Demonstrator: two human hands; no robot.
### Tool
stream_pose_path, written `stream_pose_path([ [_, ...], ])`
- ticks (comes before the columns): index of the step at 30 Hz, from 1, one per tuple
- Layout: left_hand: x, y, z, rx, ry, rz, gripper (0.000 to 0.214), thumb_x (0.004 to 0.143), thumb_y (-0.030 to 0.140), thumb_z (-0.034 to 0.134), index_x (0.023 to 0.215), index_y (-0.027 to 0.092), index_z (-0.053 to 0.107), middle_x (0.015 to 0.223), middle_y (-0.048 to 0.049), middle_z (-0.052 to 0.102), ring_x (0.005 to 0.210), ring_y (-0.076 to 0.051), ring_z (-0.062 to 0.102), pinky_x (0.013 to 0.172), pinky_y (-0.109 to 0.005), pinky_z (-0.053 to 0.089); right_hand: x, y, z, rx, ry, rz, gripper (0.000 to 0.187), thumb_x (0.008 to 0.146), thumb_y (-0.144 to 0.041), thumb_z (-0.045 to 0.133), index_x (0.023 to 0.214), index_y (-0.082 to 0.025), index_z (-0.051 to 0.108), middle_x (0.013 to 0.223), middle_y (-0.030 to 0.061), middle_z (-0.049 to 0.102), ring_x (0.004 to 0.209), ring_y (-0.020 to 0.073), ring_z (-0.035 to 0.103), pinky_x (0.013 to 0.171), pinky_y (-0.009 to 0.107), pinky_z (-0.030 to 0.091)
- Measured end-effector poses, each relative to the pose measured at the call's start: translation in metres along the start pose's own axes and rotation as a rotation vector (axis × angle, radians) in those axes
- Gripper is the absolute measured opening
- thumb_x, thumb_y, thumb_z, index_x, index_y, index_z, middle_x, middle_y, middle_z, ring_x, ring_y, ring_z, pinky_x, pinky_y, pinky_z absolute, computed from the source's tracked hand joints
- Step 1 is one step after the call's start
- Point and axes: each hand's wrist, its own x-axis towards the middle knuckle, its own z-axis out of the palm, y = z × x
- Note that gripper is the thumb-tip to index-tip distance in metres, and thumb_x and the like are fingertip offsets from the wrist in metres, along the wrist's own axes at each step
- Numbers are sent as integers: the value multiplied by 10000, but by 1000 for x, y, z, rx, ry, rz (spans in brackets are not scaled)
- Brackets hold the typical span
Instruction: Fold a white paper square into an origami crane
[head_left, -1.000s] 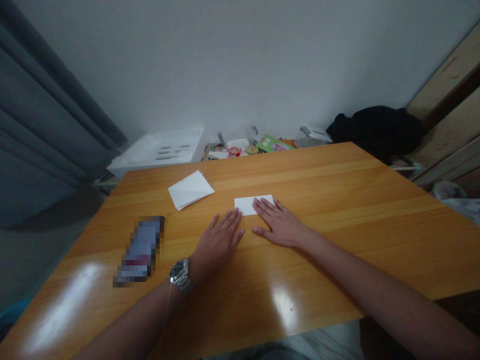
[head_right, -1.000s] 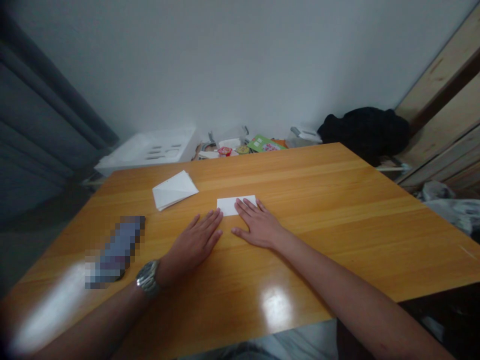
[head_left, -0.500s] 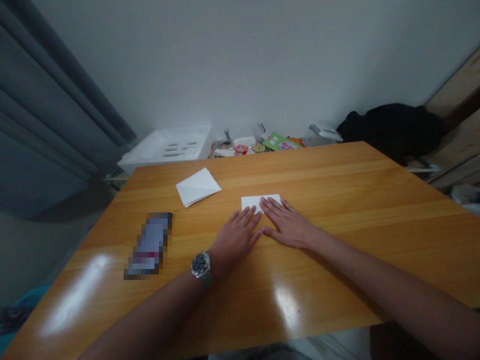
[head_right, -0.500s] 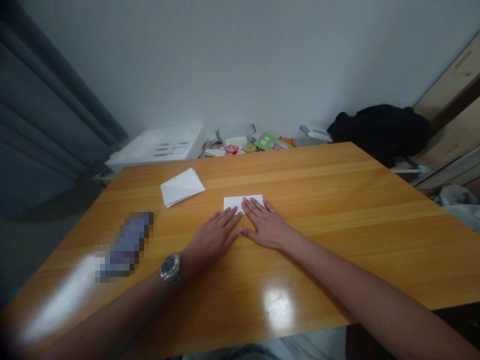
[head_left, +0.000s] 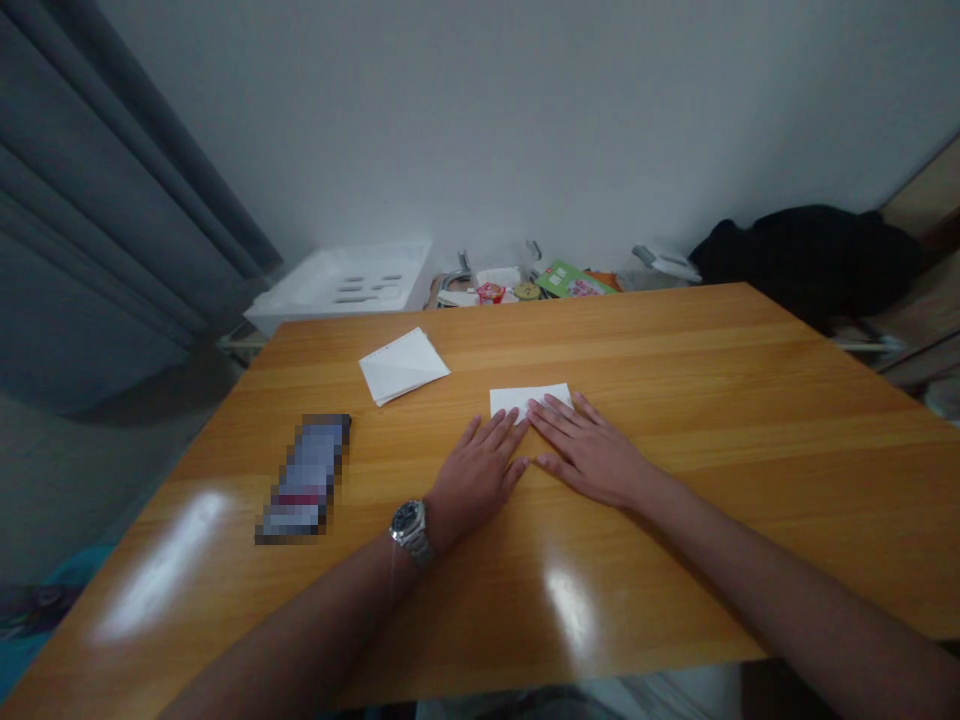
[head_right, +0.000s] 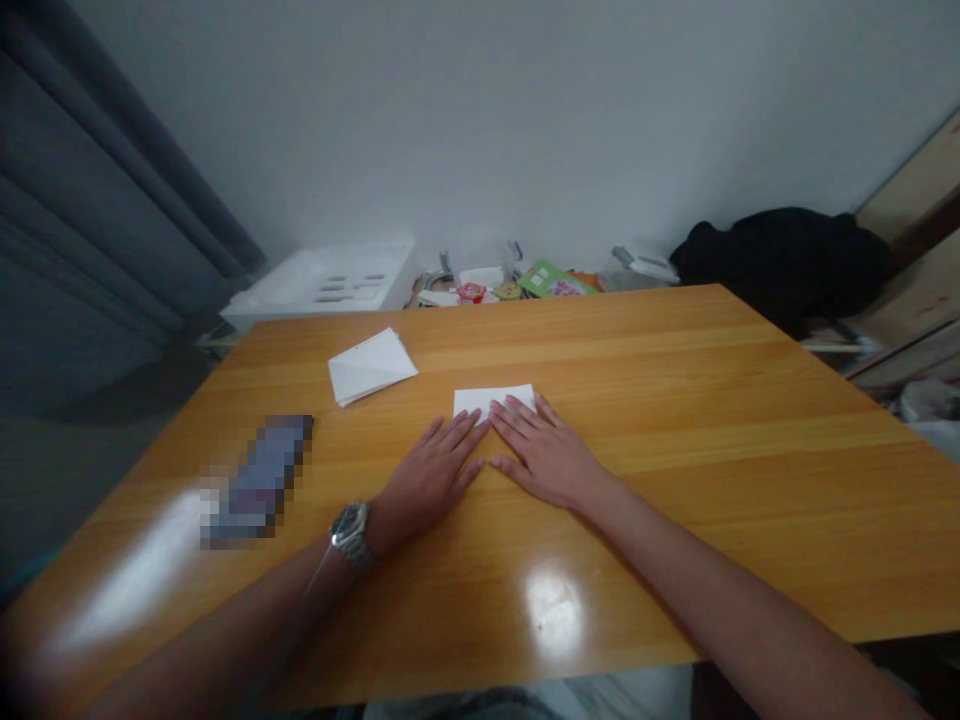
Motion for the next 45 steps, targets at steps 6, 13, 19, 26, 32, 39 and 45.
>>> stream_pose_path([
  [6,0,1,-2,-5,-5,-2,536,1046,387,354,1545,196,307,1607,-113,318,1498,-242,279,1231,-480,226,-5,1,6,43,-32,15,700,1015,-569,330,1594,-192,217,1622,100,281,1503,261,256,1229,515,221],
  [13,0,0,-2,-16,-20,-1,542,1045,408,351,1536,180,326,1620,-117,277,1503,-243,265,1234,-487,219,-5,2,7,76,-71,27,708,1017,-571,320,1597,-184,198,1633,109,226,1512,257,221,1232,501,219],
  [19,0,-1,-4,-28,-31,0,533,1049,412,339,1534,191,331,1625,-104,267,1512,-229,239,1237,-482,214,-15,16,-11,86,-211,130,702,1021,-584,248,1588,-170,231,1630,106,213,1512,254,211,1236,509,189],
  [26,-1,-1,-3,-29,-33,-8,537,1049,417,339,1538,196,323,1628,-103,261,1512,-230,238,1237,-487,216,-30,31,-23,66,-273,261,715,1005,-596,265,1579,-170,271,1619,111,246,1496,277,256,1226,514,220],
  [32,1,-1,-5,-35,-13,-40,519,1041,436,357,1504,205,387,1615,-96,306,1506,-251,256,1240,-510,203,-17,23,-42,19,-176,104,637,993,-616,337,1389,-187,594,1604,109,316,1486,341,281,1202,575,231],
  [39,3,-6,-3,-54,49,-100,527,1037,442,373,1457,131,438,1546,-147,422,1459,-246,356,1244,-477,215,-10,6,-45,176,-184,-149,521,983,-570,460,1316,-222,661,1602,98,328,1486,305,296,1219,523,232],
  [45,3,-10,-1,-109,68,-81,564,979,433,508,1463,160,416,1549,-129,422,1459,-259,352,1241,-495,212,-8,9,-36,259,-94,-95,514,996,-492,489,1443,-242,533,1565,82,410,1454,270,373,1195,500,323],
])
